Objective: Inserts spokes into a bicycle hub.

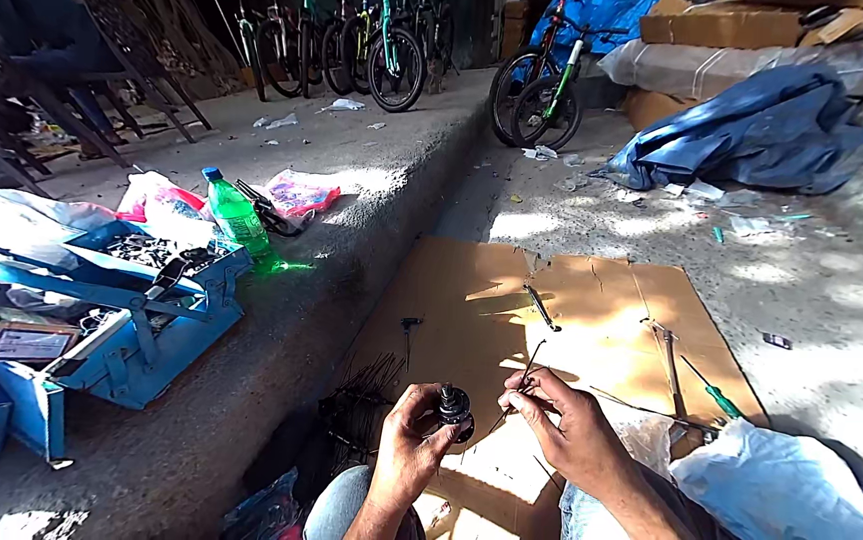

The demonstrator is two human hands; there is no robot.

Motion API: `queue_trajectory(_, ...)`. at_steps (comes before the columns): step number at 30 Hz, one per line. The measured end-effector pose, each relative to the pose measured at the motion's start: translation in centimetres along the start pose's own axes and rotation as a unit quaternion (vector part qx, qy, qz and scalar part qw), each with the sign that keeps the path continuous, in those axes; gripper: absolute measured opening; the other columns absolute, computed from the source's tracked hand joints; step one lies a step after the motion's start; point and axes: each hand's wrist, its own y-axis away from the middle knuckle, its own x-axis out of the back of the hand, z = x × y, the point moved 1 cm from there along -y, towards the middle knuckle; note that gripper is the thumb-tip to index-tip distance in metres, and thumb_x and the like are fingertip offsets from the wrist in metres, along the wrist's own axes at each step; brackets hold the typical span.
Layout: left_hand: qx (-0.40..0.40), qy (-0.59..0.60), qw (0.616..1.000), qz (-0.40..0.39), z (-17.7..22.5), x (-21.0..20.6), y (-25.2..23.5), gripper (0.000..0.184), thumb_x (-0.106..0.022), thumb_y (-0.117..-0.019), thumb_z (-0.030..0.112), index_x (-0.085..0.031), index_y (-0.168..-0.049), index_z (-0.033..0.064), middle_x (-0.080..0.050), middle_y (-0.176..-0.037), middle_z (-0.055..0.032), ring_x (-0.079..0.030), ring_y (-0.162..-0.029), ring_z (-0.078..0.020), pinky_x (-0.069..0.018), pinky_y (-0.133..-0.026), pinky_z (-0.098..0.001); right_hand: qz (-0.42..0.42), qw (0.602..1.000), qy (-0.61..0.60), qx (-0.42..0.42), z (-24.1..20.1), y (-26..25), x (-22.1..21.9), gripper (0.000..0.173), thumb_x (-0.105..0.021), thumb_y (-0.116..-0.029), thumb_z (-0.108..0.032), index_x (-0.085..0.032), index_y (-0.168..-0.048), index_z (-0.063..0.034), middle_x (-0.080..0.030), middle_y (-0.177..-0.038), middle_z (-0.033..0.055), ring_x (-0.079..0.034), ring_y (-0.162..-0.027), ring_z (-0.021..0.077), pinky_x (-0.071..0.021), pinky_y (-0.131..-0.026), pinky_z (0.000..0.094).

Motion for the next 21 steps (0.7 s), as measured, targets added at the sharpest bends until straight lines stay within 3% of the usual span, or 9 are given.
queue_trajectory(7,0.028,-0.016,0.999,0.029,0.2,0.0,0.0,0.047,-0.091,-0.0747,0.010,-0.067,-0.114,-0.0022,-0.069,-0.108,-0.0137,-0.074,-0.093,-0.0264,-0.0681,-0.079,-0.0395,-0.049,0.999,-0.002,-0.012,0.2,0.1,-0.6,0.020,-0.053,-0.1069,-0.027,-0.066,-0.114,-0.0145,-0.074,-0.096,-0.0078,-0.071,-0.089,0.0035,-0.0612,-0.080,0.0238)
queue_trajectory(13,0.033,-0.028,0.998,0.040,0.2,-0.4,0.1,0.048,-0.091,-0.0748,0.013,-0.064,-0.111,-0.0013,-0.069,-0.105,-0.0123,-0.074,-0.090,-0.0253,-0.0687,-0.075,-0.0395,-0.074,0.994,-0.083,-0.020,-0.1,0.2,-1.6,0.021,-0.051,-0.1087,-0.023,-0.066,-0.116,-0.0110,-0.076,-0.099,-0.0045,-0.073,-0.090,0.0074,-0.0626,-0.082,0.0265)
queue_trajectory(18,0.027,-0.056,0.997,0.049,0.2,-0.4,0.1,0.047,-0.092,-0.0757,0.018,-0.065,-0.110,0.0009,-0.070,-0.103,-0.0093,-0.074,-0.090,-0.0224,-0.0688,-0.073,-0.0373,-0.018,0.990,-0.137,0.011,-1.0,0.2,-1.7,0.017,-0.054,-0.1080,-0.020,-0.065,-0.116,-0.0088,-0.077,-0.109,0.0005,-0.076,-0.098,0.0174,-0.0665,-0.086,0.0351)
queue_trajectory(21,0.022,-0.051,0.997,0.055,0.2,-0.4,0.1,0.047,-0.092,-0.0757,0.017,-0.064,-0.110,0.0005,-0.069,-0.103,-0.0099,-0.074,-0.090,-0.0233,-0.0691,-0.072,-0.0382,0.005,0.991,-0.126,0.041,-1.1,0.3,-2.0,0.018,-0.053,-0.1083,-0.021,-0.064,-0.116,-0.0083,-0.077,-0.110,0.0002,-0.076,-0.098,0.0168,-0.0667,-0.086,0.0343)
